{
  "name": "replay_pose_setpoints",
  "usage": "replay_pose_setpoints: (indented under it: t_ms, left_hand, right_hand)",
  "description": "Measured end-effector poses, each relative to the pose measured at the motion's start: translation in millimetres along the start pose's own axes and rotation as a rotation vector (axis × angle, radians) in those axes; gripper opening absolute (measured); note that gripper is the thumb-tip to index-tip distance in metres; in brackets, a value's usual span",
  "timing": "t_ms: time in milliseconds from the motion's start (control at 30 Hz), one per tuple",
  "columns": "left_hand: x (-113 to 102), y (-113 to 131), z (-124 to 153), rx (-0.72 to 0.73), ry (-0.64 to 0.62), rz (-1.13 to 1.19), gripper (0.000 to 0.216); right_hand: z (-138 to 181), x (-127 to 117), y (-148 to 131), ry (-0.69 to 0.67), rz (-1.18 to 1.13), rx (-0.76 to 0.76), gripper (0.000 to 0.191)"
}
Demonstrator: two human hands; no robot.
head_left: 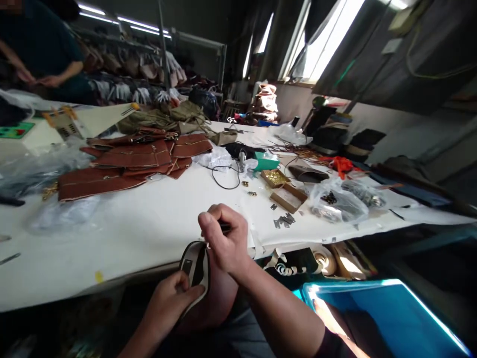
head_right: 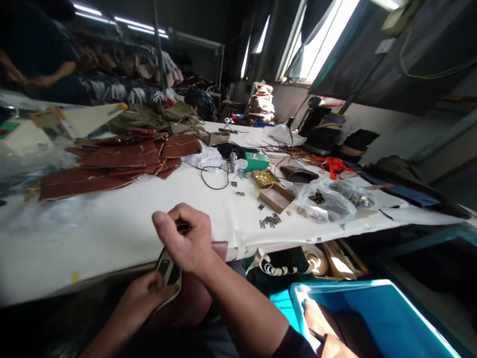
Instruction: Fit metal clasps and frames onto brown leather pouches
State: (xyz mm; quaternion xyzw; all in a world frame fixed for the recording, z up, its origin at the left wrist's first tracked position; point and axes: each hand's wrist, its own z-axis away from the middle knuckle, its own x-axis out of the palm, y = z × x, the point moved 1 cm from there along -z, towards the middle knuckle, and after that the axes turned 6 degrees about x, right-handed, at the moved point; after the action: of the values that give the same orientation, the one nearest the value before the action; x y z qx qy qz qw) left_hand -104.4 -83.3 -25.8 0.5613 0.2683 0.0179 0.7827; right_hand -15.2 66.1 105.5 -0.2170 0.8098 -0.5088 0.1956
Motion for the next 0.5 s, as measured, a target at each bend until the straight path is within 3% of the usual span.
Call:
replay_pose_setpoints:
  t_ms: [67, 133, 233, 300, 367, 433, 500]
  left_hand:
    - [-16, 1, 2, 0.038, -0.028, -0.079, 0.054]
    - [-32, 6, 1, 0.063, -0.094, -0.148, 0.054]
    - [-51, 18, -9, 0.067, -0.222, -0.207, 0.049]
    - [-61, 29, -18, 0.088, -0.283, -0.246, 0.042]
    - [-69, 43, -29, 0.123, -0.314, -0.311, 0.036]
    - [-75, 56, -42, 0.164, -0.342, -0.381, 0.031]
    - [-81, 68, -58, 0.197, -0.370, -0.437, 0.027]
  right_hand:
    - [-18, -24, 20, 0.038, 0.317, 0.040, 0.045]
    - [-32, -46, 56, -0.042, 0.661, 0.147, 0.038]
    - [-39, -71, 103, -0.140, 0.898, 0.320, 0.034]
    - [-34, -79, 113, -0.127, 0.789, 0.355, 0.034]
    - [-26, -82, 107, -0.191, 0.503, 0.354, 0.043]
    - [-17, -80, 96, -0.390, 0.206, 0.373, 0.050]
    - [-8, -74, 89, -0.570, 0.063, 0.394, 0.051]
